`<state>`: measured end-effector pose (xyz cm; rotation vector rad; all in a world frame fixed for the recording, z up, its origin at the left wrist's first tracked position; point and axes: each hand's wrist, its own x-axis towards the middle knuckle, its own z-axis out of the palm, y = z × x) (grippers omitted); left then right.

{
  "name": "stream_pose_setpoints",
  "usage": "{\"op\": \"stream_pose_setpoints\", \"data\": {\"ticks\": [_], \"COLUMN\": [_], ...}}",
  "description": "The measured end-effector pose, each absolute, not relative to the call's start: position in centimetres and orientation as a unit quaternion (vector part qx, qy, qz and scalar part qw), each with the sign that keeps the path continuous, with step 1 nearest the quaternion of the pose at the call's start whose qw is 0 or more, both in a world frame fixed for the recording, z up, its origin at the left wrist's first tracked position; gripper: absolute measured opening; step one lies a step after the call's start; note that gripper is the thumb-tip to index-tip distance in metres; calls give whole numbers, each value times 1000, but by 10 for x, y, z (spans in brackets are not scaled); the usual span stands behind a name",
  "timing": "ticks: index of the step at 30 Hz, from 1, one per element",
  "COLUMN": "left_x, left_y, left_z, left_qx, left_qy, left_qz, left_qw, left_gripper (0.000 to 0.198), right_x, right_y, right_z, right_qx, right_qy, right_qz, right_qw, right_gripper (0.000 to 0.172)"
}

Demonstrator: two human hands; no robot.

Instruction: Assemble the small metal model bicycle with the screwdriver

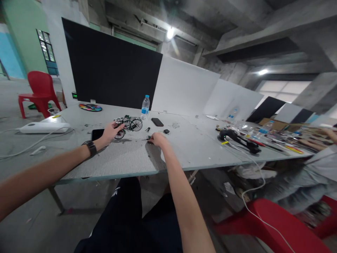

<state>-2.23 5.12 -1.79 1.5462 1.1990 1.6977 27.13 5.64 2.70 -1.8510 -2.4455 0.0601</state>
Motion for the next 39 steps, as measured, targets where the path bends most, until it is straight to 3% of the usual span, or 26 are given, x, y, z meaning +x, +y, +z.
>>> {"op": "stream_pose_setpoints", "data": {"ticks": [6, 12, 17, 21, 27, 37, 39], "left_x": [-19, -17, -14, -11, -10, -16, -18], "left_y": [47, 47, 45, 40, 30, 23, 21], "left_z": [-12, -12, -11, -10, -3, 13, 14], "left_qx": [544, 506, 463, 454, 477, 467, 511], "left_qy": [440, 419, 414, 401, 379, 411, 403], "left_qz": [644, 657, 663, 645, 584, 506, 511], "left_qw": [310, 369, 417, 466, 537, 597, 562], "left_gripper": [32, 49, 62, 63, 57, 64, 65], "right_x": [275, 259, 227, 208, 208, 213, 213], "right_y": [58, 62, 65, 66, 68, 59, 56], "right_z": [28, 32, 25, 16, 8, 5, 4], "right_qx": [-584, -497, -427, -383, -389, -384, -365], "right_qy": [-797, -767, -630, -593, -592, -636, -650], "right_qz": [68, 184, 385, 448, 390, 366, 389], "right_qw": [138, 361, 522, 548, 588, 561, 542], "right_gripper": [16, 32, 40, 46, 57, 63, 61]}}
